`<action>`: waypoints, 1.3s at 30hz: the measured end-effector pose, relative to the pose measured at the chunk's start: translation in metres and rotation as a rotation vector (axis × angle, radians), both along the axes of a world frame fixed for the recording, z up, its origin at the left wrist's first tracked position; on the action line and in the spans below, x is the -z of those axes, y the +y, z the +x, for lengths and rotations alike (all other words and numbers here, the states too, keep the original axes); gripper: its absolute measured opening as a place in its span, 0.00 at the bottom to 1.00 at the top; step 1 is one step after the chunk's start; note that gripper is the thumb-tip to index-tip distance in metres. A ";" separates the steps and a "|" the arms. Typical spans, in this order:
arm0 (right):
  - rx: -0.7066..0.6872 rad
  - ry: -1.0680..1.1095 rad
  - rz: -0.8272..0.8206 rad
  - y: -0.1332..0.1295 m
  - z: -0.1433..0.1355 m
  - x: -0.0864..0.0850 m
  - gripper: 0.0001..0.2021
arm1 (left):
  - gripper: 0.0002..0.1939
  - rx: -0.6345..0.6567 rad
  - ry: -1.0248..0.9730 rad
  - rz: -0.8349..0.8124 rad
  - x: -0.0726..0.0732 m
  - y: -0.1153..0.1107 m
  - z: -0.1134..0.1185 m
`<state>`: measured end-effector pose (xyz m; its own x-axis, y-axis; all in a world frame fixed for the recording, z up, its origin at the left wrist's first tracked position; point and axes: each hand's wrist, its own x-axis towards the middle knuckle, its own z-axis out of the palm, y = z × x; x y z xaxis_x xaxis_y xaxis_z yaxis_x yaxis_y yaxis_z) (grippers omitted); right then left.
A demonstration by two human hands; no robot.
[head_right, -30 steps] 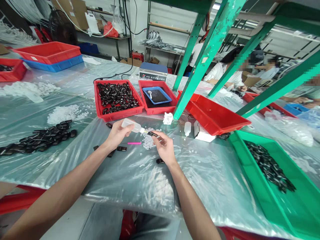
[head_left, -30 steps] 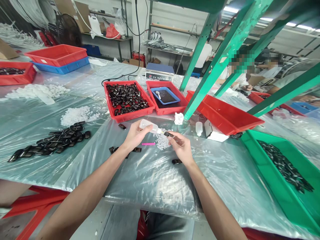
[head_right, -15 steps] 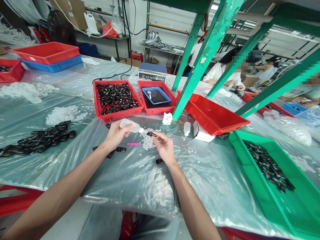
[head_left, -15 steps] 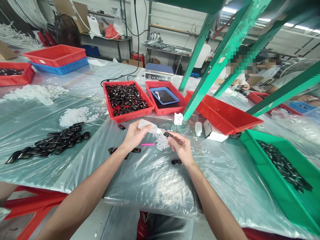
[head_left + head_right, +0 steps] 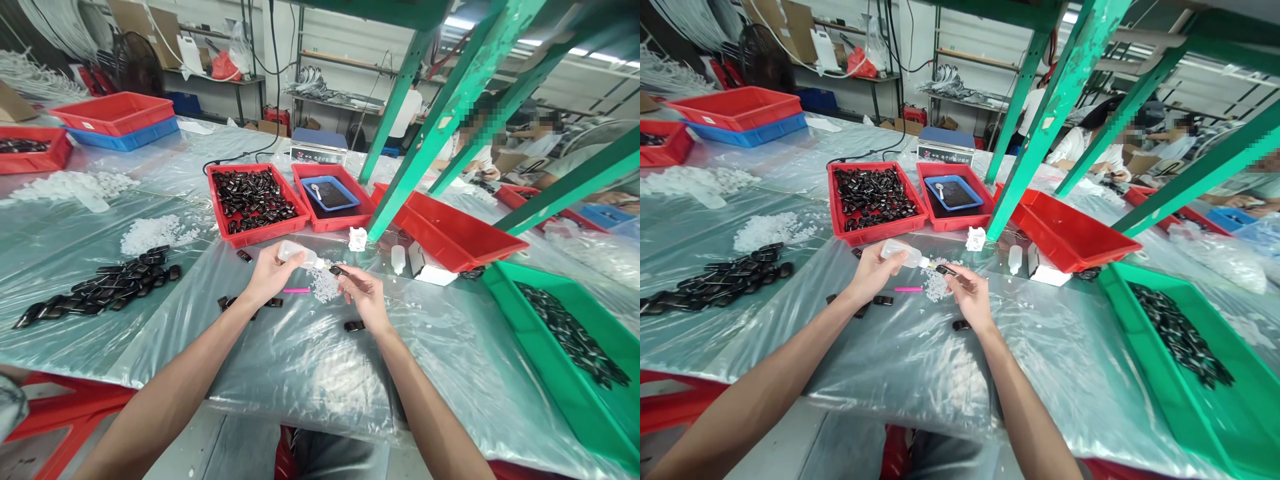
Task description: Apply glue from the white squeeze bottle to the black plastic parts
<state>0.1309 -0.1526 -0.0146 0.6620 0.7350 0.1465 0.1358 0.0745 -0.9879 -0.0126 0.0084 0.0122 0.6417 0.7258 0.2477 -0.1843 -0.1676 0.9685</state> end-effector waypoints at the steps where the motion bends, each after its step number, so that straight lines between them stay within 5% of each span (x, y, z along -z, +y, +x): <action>1: -0.002 0.002 -0.002 0.000 0.000 0.000 0.18 | 0.13 0.007 0.006 -0.010 0.000 0.000 0.000; 11: 0.078 0.070 0.002 0.002 0.006 -0.001 0.17 | 0.19 0.085 -0.090 -0.221 0.001 0.012 -0.002; 17: 0.147 0.085 -0.016 0.003 0.010 0.000 0.19 | 0.22 -0.053 0.020 0.058 0.022 0.033 0.002; 23: 0.152 -0.007 -0.036 0.002 0.013 0.004 0.19 | 0.23 0.032 0.169 0.231 0.054 0.045 0.008; 27: 0.141 0.006 -0.019 0.001 0.012 0.002 0.19 | 0.21 0.052 0.313 0.289 0.062 0.046 0.007; 32: 0.116 0.096 0.031 0.001 0.010 -0.004 0.20 | 0.29 -0.085 0.298 0.459 0.048 0.043 0.002; 36: 0.117 0.156 0.054 0.001 0.011 -0.007 0.20 | 0.22 -0.334 0.121 0.554 0.023 0.034 -0.006; 39: 0.133 0.149 0.059 0.001 0.012 -0.007 0.18 | 0.13 -0.262 0.125 0.584 0.010 0.018 -0.009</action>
<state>0.1431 -0.1517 -0.0074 0.7701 0.6329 0.0798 0.0008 0.1242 -0.9923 -0.0220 0.0263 0.0019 0.5114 0.6305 0.5839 0.0424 -0.6971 0.7157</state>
